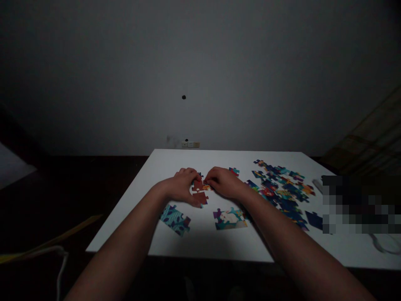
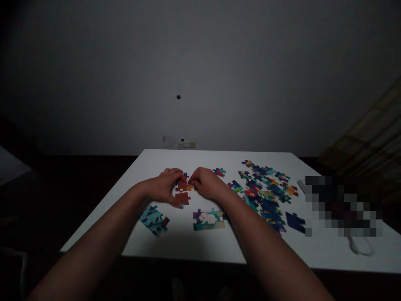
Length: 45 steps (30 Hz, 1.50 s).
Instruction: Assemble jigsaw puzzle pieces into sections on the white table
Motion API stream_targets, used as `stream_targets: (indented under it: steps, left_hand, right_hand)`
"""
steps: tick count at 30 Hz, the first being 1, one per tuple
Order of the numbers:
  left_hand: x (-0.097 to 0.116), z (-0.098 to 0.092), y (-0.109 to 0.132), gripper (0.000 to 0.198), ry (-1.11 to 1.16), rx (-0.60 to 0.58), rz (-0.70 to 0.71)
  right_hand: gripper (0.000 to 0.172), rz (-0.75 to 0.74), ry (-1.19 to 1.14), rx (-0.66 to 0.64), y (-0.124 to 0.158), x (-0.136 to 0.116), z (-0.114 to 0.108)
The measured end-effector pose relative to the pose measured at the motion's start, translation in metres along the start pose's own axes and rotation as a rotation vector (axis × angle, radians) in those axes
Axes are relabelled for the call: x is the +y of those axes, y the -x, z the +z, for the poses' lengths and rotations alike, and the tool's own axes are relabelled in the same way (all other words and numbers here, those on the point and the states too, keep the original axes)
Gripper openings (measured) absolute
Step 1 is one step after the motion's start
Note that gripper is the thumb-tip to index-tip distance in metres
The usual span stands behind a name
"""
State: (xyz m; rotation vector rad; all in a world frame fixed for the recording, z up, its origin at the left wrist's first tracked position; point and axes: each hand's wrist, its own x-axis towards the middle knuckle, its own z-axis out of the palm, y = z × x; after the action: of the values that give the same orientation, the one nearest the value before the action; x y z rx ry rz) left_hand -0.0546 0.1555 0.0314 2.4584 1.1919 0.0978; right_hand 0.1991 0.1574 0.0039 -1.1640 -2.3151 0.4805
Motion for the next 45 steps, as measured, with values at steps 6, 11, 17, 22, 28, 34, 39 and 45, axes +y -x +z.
stream_targets:
  steps: [6, 11, 17, 22, 28, 34, 39, 45]
  left_hand:
    - [-0.005, 0.004, -0.002, 0.098, 0.012, 0.013, 0.012]
    - [-0.001, 0.002, -0.001, 0.102, 0.012, 0.012, 0.024]
    - [-0.005, 0.003, 0.0, 0.101, 0.019, 0.005, 0.034]
    - [-0.01, 0.005, 0.0, 0.094, 0.022, 0.048, 0.011]
    - [-0.011, 0.003, 0.001, 0.085, 0.026, 0.079, 0.002]
    - [-0.011, 0.003, 0.001, 0.08, 0.029, 0.066, 0.019]
    - [-0.011, 0.002, 0.001, 0.085, 0.01, 0.047, 0.02]
    - [-0.012, 0.003, 0.001, 0.089, 0.018, 0.037, 0.027]
  right_hand:
    - [0.019, -0.004, -0.084, -0.023, 0.005, -0.004, -0.001]
    - [0.026, -0.026, -0.122, -0.04, 0.004, -0.002, 0.0]
    - [0.027, -0.12, -0.032, -0.059, 0.005, -0.006, -0.003]
    - [0.027, -0.174, -0.086, -0.107, 0.014, -0.019, -0.012]
    - [0.036, -0.197, -0.032, -0.188, 0.016, -0.03, -0.018]
    - [0.012, -0.184, 0.019, -0.229, 0.016, -0.038, -0.02]
    - [0.008, -0.203, -0.06, -0.255, 0.018, -0.04, -0.019]
    - [0.013, -0.176, -0.089, -0.237, 0.02, -0.039, -0.015]
